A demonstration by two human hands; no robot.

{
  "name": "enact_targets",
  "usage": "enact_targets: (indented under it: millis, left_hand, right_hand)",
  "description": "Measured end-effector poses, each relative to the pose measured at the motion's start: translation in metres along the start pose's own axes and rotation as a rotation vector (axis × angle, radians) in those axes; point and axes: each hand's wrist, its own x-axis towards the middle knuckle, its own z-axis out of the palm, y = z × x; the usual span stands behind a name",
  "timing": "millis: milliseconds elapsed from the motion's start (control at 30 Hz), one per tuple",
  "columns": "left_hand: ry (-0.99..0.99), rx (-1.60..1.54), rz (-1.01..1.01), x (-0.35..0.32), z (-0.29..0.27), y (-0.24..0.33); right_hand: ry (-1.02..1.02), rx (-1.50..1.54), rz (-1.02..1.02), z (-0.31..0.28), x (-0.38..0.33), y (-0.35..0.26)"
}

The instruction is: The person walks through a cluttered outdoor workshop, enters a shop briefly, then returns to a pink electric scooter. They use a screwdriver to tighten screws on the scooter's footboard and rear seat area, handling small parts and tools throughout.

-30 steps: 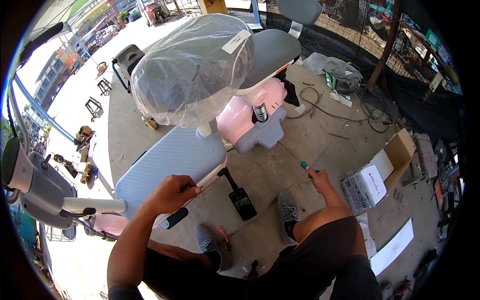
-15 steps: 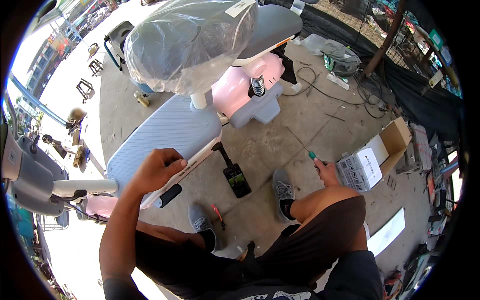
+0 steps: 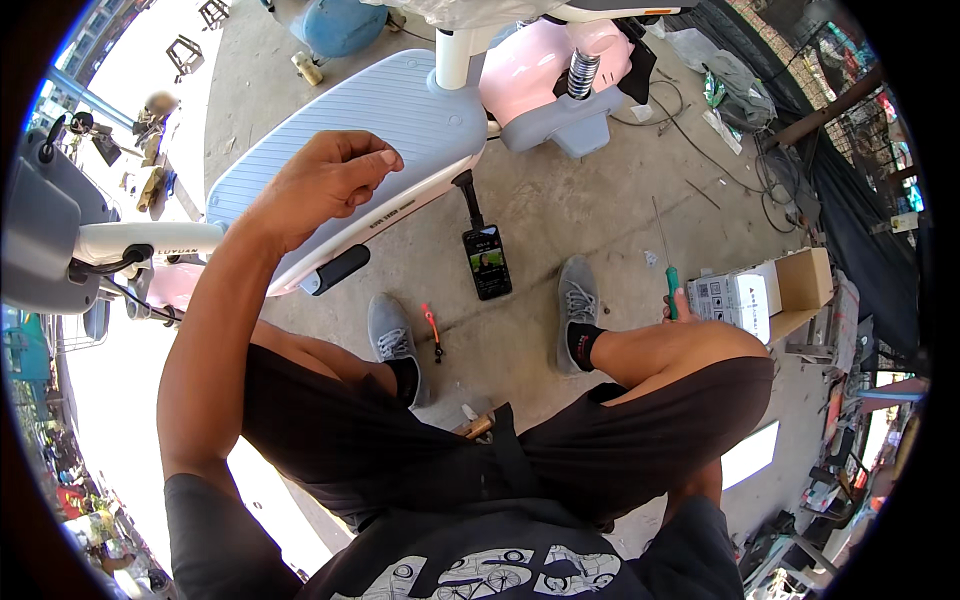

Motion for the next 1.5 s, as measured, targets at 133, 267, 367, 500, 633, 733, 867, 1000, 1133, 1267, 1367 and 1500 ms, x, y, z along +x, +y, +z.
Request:
enact_targets:
  millis: [133, 267, 367, 500, 633, 733, 867, 1000, 1133, 1267, 1367, 1500]
  left_hand:
    - [-0.019, 0.001, 0.014, 0.002, -0.002, -0.002]
    - [-0.010, 0.086, 0.060, 0.002, 0.005, -0.006]
    - [-0.001, 0.264, 0.174, 0.010, 0.016, -0.002]
    - [-0.054, 0.235, 0.334, 0.014, 0.033, -0.002]
    - [-0.059, 0.381, 0.366, 0.001, 0.051, 0.022]
    - [-0.017, 0.461, 0.466, 0.003, 0.060, 0.025]
    - [0.005, 0.362, 0.651, 0.013, 0.072, 0.016]
    - [0.027, -0.067, 0.584, 0.012, 0.079, 0.013]
    - [-0.057, -0.267, 0.380, 0.010, 0.064, 0.020]
    - [-0.242, -0.661, 0.335, 0.013, 0.055, 0.023]
    - [-0.350, -0.765, 0.315, 0.018, 0.047, 0.017]
    - [-0.351, -0.806, 0.285, 0.017, 0.050, 0.020]
  right_hand:
    - [0.009, -0.201, -0.305, -0.002, -0.047, -0.070]
    - [-0.065, -0.414, -0.682, 0.012, -0.091, -0.150]
    - [-0.102, -0.604, -0.856, 0.024, -0.138, -0.215]
    - [-0.311, -0.778, -1.124, 0.075, -0.177, -0.273]
    - [-0.402, -1.009, -1.393, 0.136, -0.235, -0.301]
    - [-0.562, -0.997, -1.510, 0.179, -0.263, -0.301]
    - [-0.518, -1.094, -1.525, 0.212, -0.277, -0.300]
    - [-0.666, -0.887, -1.429, 0.234, -0.283, -0.307]
    - [-0.813, -0.726, -1.247, 0.233, -0.294, -0.320]
    - [-0.871, -0.598, -1.197, 0.227, -0.250, -0.298]
    - [-0.918, -0.542, -1.374, 0.238, -0.243, -0.282]
    - [-0.775, -0.689, -1.562, 0.242, -0.250, -0.273]
